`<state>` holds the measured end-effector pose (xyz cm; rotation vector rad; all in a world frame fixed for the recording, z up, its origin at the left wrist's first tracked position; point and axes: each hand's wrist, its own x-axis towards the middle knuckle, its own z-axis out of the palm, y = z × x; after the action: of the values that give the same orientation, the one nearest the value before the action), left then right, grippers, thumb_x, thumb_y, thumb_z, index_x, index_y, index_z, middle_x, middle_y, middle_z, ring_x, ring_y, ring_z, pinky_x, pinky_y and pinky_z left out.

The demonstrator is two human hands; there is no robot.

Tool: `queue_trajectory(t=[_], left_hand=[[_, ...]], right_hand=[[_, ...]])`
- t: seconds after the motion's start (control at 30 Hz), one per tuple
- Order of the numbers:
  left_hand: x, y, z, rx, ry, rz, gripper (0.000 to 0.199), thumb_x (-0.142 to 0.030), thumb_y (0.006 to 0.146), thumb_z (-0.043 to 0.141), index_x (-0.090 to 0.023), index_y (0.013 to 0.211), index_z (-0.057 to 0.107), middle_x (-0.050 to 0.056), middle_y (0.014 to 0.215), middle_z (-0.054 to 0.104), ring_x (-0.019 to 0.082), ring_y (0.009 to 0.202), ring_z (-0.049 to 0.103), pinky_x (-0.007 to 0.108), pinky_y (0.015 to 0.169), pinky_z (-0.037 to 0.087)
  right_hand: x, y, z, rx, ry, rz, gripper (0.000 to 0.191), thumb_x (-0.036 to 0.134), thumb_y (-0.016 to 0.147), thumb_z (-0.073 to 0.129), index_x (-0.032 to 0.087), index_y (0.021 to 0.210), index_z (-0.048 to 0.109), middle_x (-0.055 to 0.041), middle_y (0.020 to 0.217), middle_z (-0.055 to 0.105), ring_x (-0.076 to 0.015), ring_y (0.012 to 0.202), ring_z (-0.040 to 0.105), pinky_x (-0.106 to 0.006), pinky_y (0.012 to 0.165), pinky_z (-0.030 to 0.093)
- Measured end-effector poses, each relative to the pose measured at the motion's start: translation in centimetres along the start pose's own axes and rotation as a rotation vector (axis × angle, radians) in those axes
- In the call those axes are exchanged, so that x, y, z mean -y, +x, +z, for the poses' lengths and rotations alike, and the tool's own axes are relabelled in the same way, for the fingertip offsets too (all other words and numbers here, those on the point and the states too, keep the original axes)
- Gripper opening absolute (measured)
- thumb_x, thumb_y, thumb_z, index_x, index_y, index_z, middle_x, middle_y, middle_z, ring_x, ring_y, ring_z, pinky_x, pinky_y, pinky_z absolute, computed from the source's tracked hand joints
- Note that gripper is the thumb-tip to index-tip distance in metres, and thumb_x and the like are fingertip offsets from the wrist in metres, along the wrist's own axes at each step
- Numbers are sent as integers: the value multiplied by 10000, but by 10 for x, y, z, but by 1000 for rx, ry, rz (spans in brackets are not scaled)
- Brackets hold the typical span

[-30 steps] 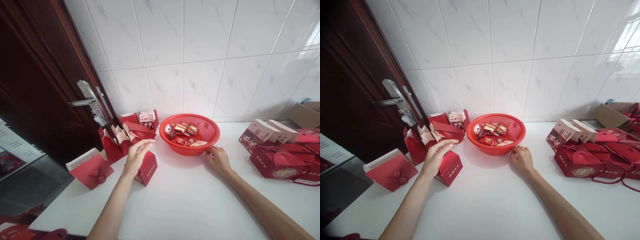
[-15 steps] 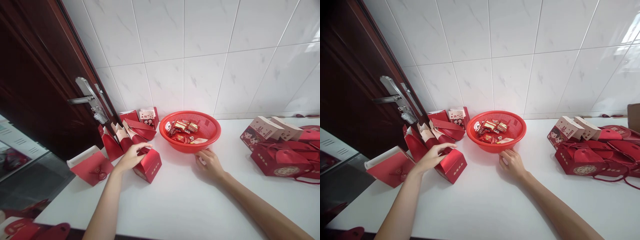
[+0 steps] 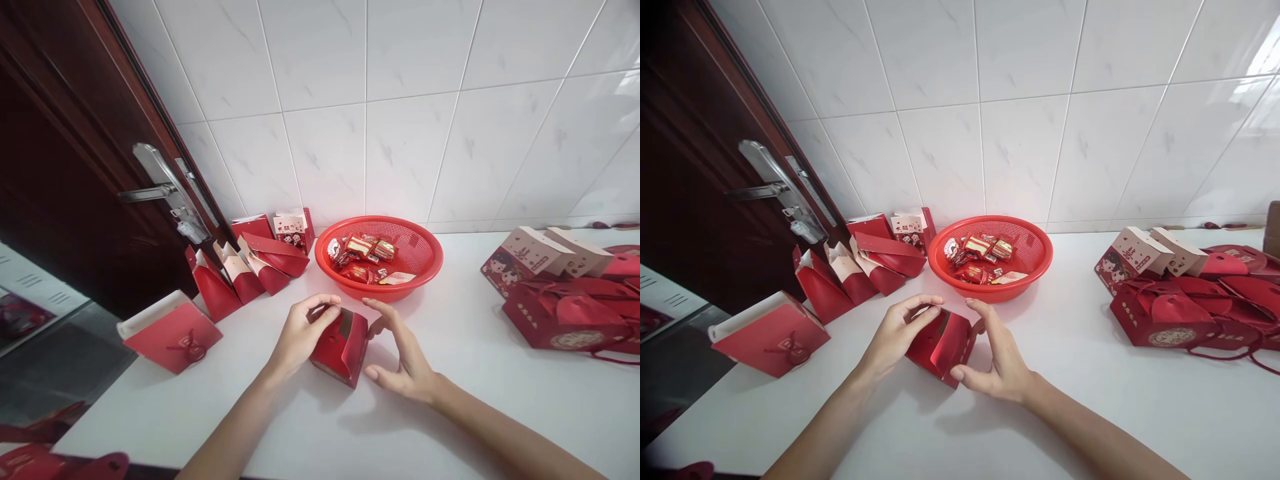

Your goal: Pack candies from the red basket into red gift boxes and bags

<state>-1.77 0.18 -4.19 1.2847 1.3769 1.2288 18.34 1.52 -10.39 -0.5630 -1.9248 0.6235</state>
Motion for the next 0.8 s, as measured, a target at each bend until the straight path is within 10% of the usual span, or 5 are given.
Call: queue_trajectory(t=[0.3,0.5,0.8], left_hand=[[1,-6,5,-109,-56,106,383,-455,786,749,-214,1064,643,62,1024,752,237,1046,702,345,941,548],[6,-7,6,-48,-54,104,269,-393,801,703,-200,664,574,62,998,740,226,983,693,325,918,536],[11,-1,2,-22,12,153,214,-332,845,637,-206,912,797,70,1089,765,254,1097,690,365,1004,528]], right_hand=[[9,-7,8,-23,-250,-51,839,568,915,622,247,1576,218,-242,1511,428,-305,1036,644,-465,784,591],[7,-7,7,-42,-279,-28,704,438,964,578,256,1557,244,-202,1411,533,-278,976,661,-450,778,599],[3,-6,-3,-70,-123,55,446,255,1056,348,266,1502,319,-137,1315,601,-223,982,681,-401,820,606]])
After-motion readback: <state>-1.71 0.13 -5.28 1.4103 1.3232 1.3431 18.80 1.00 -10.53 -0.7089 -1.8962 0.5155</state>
